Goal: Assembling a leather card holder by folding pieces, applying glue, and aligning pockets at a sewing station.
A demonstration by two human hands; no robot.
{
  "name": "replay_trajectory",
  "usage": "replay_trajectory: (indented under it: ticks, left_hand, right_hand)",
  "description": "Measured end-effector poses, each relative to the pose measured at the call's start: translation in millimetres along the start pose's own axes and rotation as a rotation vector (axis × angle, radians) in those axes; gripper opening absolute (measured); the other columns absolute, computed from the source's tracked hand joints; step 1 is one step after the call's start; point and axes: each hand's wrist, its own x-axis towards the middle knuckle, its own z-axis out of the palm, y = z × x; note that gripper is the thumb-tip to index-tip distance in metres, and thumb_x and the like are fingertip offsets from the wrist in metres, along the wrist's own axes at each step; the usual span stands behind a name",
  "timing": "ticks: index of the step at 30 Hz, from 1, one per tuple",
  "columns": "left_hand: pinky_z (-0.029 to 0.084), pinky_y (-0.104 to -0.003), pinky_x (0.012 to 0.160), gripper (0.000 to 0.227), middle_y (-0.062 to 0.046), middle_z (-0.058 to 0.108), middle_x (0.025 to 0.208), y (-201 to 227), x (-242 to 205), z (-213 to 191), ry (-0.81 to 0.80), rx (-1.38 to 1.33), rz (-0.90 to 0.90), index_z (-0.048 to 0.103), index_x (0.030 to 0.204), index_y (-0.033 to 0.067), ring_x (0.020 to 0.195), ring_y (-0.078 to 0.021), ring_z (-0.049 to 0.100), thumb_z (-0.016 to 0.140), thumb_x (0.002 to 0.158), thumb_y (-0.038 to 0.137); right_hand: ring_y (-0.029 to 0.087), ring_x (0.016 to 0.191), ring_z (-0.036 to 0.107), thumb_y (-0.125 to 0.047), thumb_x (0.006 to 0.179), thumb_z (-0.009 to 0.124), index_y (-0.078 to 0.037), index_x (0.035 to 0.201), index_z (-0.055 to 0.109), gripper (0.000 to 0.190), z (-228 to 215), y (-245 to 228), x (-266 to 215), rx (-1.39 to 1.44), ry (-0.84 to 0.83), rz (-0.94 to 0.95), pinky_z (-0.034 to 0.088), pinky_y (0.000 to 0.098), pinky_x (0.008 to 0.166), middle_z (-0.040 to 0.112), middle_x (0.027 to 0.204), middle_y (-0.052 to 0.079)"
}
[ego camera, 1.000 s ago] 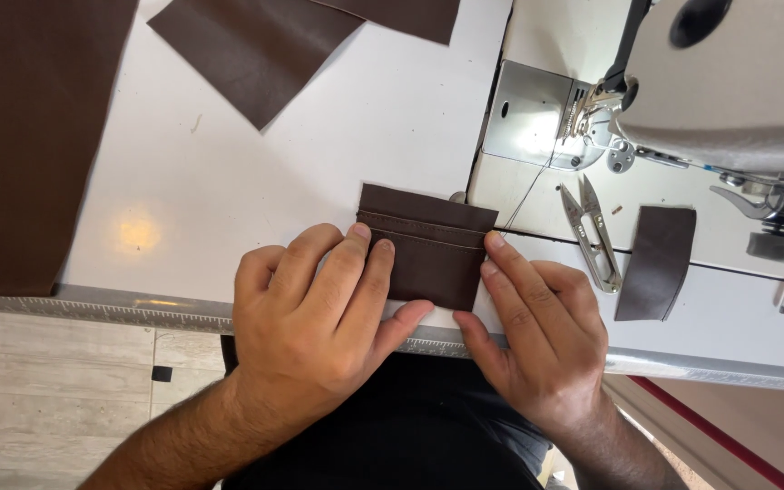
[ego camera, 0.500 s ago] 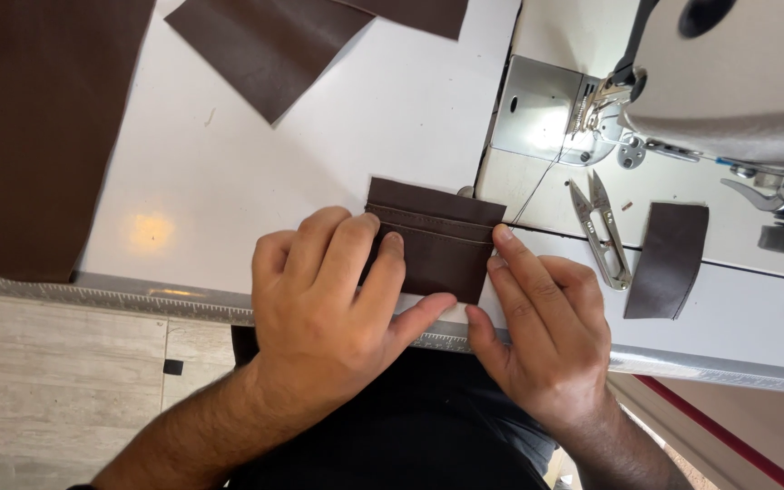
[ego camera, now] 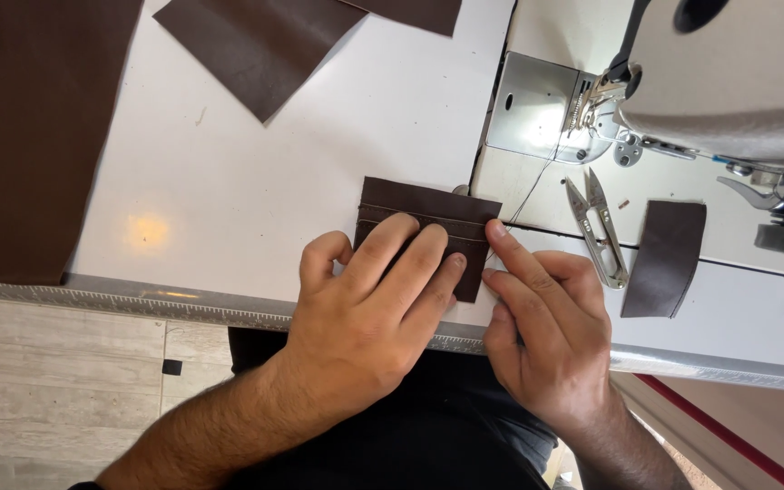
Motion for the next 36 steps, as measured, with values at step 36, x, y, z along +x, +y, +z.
replay_trajectory:
  ticks: [36]
  left_hand:
    - [0.04, -0.048, 0.117, 0.076, -0.023, 0.063, 0.141, -25, -48, -18, -0.08, 0.114, -0.011, 0.067, 0.13, -0.0061, 0.136, -0.0359, 0.057, 0.024, 0.108, 0.053]
  right_hand:
    - [0.039, 0.121, 0.071, -0.048, 0.103, 0.049, 0.001, 0.11, 0.074, 0.055, 3, -7, -13, -0.383, 0.086, -0.148, 0.041, 0.0395, 0.096, 0.077, 0.122, 0.019]
